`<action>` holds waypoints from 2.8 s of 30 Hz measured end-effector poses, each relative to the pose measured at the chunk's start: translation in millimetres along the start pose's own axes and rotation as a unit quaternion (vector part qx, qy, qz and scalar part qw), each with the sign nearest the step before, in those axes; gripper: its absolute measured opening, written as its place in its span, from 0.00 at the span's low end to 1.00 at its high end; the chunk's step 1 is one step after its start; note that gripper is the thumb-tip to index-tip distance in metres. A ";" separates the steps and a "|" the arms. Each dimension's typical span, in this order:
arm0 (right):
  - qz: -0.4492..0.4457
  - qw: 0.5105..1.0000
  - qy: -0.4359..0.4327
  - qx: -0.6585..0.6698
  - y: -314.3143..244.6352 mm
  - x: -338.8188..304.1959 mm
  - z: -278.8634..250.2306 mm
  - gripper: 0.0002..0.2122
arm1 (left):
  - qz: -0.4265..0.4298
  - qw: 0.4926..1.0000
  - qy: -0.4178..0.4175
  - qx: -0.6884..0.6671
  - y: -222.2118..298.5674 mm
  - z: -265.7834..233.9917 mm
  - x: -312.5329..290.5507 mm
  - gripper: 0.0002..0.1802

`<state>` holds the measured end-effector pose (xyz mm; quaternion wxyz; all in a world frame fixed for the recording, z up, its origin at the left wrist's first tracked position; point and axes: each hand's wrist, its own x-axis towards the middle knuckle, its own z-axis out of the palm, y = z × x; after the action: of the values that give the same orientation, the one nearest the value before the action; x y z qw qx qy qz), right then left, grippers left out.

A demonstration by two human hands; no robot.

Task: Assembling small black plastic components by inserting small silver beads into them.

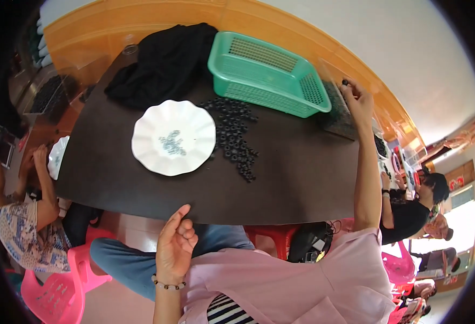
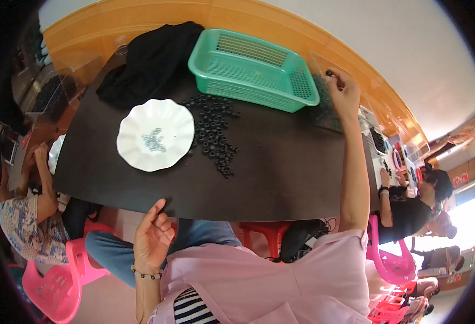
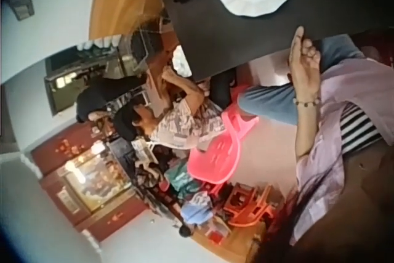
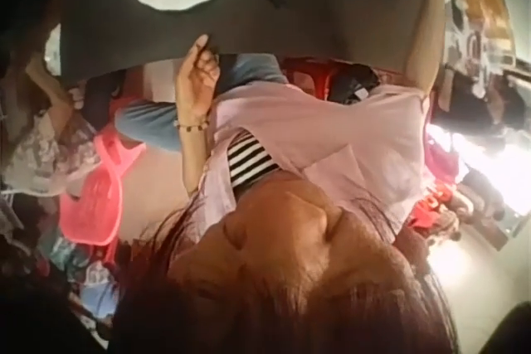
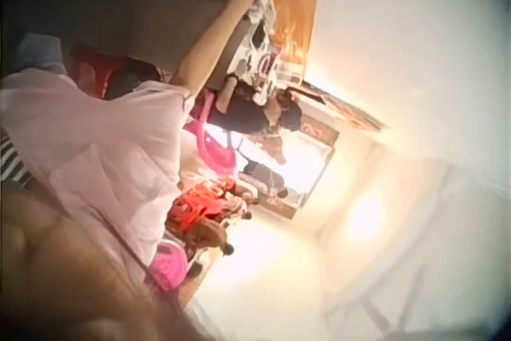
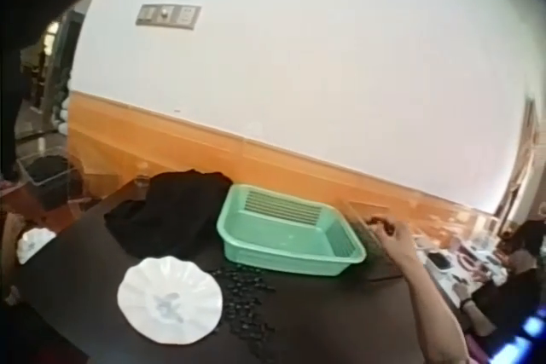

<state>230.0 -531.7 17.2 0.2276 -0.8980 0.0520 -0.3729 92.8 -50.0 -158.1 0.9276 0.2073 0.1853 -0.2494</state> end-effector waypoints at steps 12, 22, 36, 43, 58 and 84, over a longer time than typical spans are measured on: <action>0.144 0.976 -0.026 -0.162 169.9 26.0 -39.5 0.19 | 0.008 1.000 0.013 0.004 2.4 -0.7 0.7 0.15; -0.016 0.999 0.009 0.037 35.9 -17.5 16.9 0.13 | 0.012 1.000 0.018 0.017 -0.4 2.5 2.7 0.16; -0.179 0.923 -0.330 0.080 -76.0 -97.8 117.6 0.08 | 0.017 1.000 0.021 0.007 -0.1 -4.5 -0.6 0.15; -0.209 0.915 -0.345 0.032 -73.2 -94.0 137.1 0.10 | 0.017 1.000 0.013 0.002 -1.3 -8.0 0.6 0.16; -0.146 0.925 -0.344 0.068 -79.3 -100.6 148.0 0.09 | 0.023 0.998 0.035 0.037 -1.9 -2.2 -0.4 0.16; -0.217 0.783 -0.364 0.455 -229.4 -200.8 121.0 0.12 | 0.065 0.990 -0.094 0.086 -2.3 20.4 -15.9 0.13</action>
<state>152.5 -229.7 -84.7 0.5244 -0.7470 -0.4069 -0.0382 83.7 -55.5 -134.4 0.9339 0.2740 0.0608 -0.2216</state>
